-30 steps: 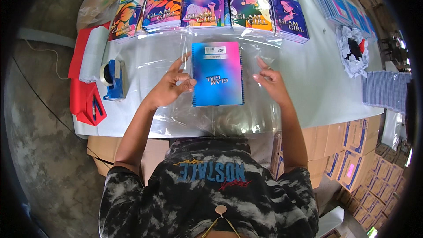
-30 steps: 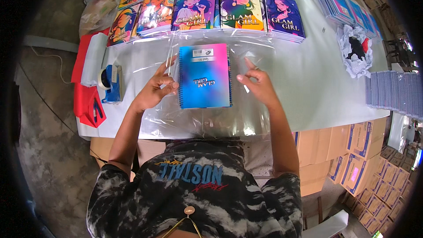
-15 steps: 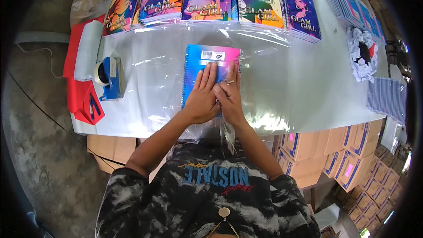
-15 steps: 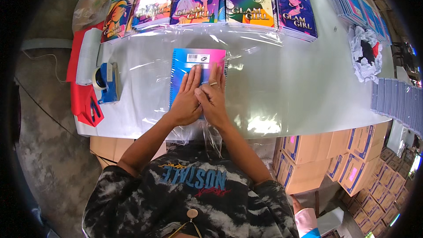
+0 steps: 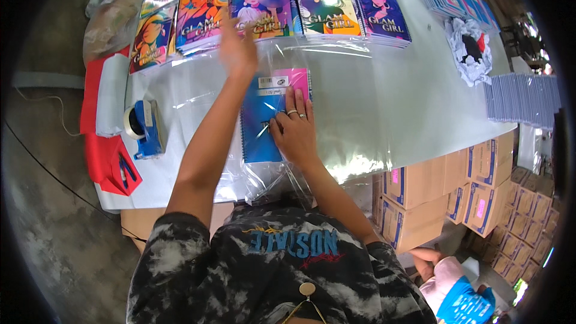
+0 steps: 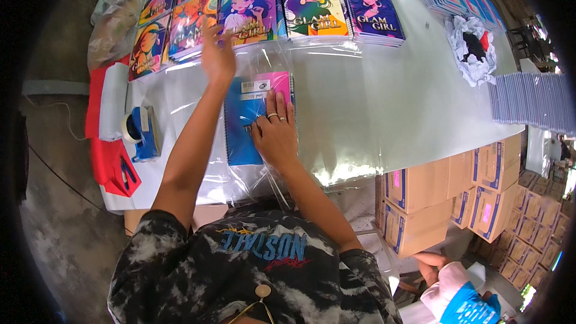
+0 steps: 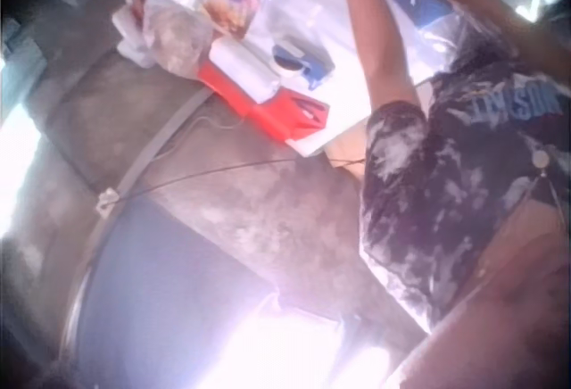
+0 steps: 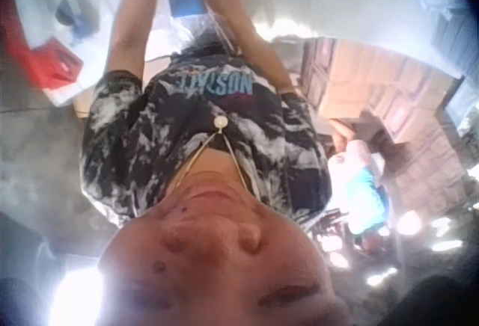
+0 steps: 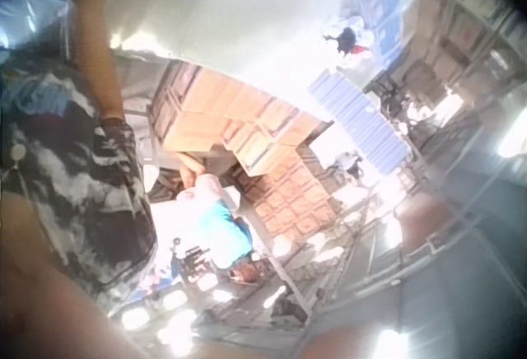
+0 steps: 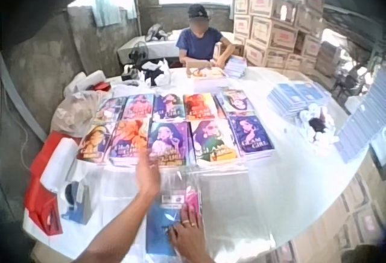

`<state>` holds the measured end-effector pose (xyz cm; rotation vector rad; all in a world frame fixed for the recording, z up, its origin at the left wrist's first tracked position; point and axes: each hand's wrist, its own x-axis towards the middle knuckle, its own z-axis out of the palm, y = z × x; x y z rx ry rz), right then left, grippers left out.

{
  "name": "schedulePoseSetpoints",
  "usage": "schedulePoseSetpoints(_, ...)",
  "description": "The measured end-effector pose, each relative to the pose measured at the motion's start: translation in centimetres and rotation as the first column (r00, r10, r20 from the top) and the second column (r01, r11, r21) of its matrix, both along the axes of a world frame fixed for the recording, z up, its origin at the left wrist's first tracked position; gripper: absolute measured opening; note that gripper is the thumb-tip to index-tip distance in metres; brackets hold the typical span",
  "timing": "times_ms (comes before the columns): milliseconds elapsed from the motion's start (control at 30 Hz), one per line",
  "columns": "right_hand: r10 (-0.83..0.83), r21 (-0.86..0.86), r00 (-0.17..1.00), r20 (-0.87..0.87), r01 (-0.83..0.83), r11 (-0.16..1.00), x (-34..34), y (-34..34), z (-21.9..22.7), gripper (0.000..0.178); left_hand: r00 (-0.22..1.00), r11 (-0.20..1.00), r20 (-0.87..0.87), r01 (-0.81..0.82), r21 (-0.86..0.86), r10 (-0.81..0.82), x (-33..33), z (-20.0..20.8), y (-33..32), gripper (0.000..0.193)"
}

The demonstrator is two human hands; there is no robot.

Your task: The person places spiral-bound notebooks into clear plastic sleeves, seals them with tape, and stacks the finished packages. The person repeats this process for multiple notebooks, handling them one at a time and arranging the completed items on the table.

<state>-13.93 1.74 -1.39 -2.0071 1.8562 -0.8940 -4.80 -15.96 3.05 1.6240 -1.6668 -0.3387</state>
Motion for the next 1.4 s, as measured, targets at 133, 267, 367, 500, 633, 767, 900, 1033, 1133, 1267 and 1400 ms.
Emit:
schedulePoseSetpoints(133,0.018,0.062,0.998,0.054,-0.022,0.998,-0.4,0.1,-0.1,0.026,0.801,0.954,0.526,0.288,0.08,-0.286,6.4,-4.6,10.4,0.055)
schedulePoseSetpoints(267,0.176,0.099,0.98,0.095,-0.185,0.978,-0.5,-0.6,0.4,0.028,0.747,0.929,0.555,0.253,0.271,-0.365,5.0,-4.6,13.6,0.056)
schedulePoseSetpoints(367,0.353,0.113,0.935,-0.018,-0.349,0.93,-0.2,-1.9,-0.3,0.029,0.757,0.93,0.541,0.294,0.221,-0.368,5.0,-4.9,13.4,0.054)
schedulePoseSetpoints(500,0.47,0.231,0.88,0.066,-0.472,0.851,-1.9,-3.6,-0.2,0.028,0.777,0.944,0.535,0.259,0.206,-0.33,4.5,-4.3,14.4,0.054)
schedulePoseSetpoints(633,0.478,0.421,0.835,0.273,-0.55,0.721,-3.3,-4.9,2.2,0.026,0.778,0.796,0.218,0.513,0.322,-0.59,3.6,-3.7,23.2,0.062)
schedulePoseSetpoints(767,0.499,0.514,0.841,0.21,-0.529,0.675,-2.0,-4.7,3.6,0.019,0.33,0.264,-0.115,0.883,0.388,-0.937,4.6,-3.2,27.1,0.049)
schedulePoseSetpoints(900,0.571,0.559,0.804,0.167,-0.554,0.617,-2.2,-5.4,3.7,0.011,0.435,0.442,-0.08,0.886,-0.144,-0.897,9.2,-3.6,26.6,0.027)
schedulePoseSetpoints(1033,0.559,0.501,0.816,0.143,-0.547,0.671,-3.1,-5.0,3.0,0.012,0.895,0.893,0.114,-0.407,-0.193,0.432,22.2,-1.5,20.4,0.047)
schedulePoseSetpoints(1133,0.577,0.464,0.806,0.133,-0.565,0.683,-2.3,-5.1,3.0,0.021,0.817,0.812,0.261,-0.562,0.157,0.514,29.8,-2.1,19.8,0.081)
schedulePoseSetpoints(1267,0.512,0.409,0.843,0.166,-0.531,0.742,-2.2,-5.3,2.9,0.062,0.781,0.766,-0.01,-0.609,0.206,0.624,27.0,-4.3,18.8,0.061)
schedulePoseSetpoints(1400,0.46,0.381,0.863,0.21,-0.505,0.774,-2.0,-4.8,3.8,0.087,0.756,0.723,0.065,-0.644,0.248,0.651,22.0,-3.3,21.4,0.062)
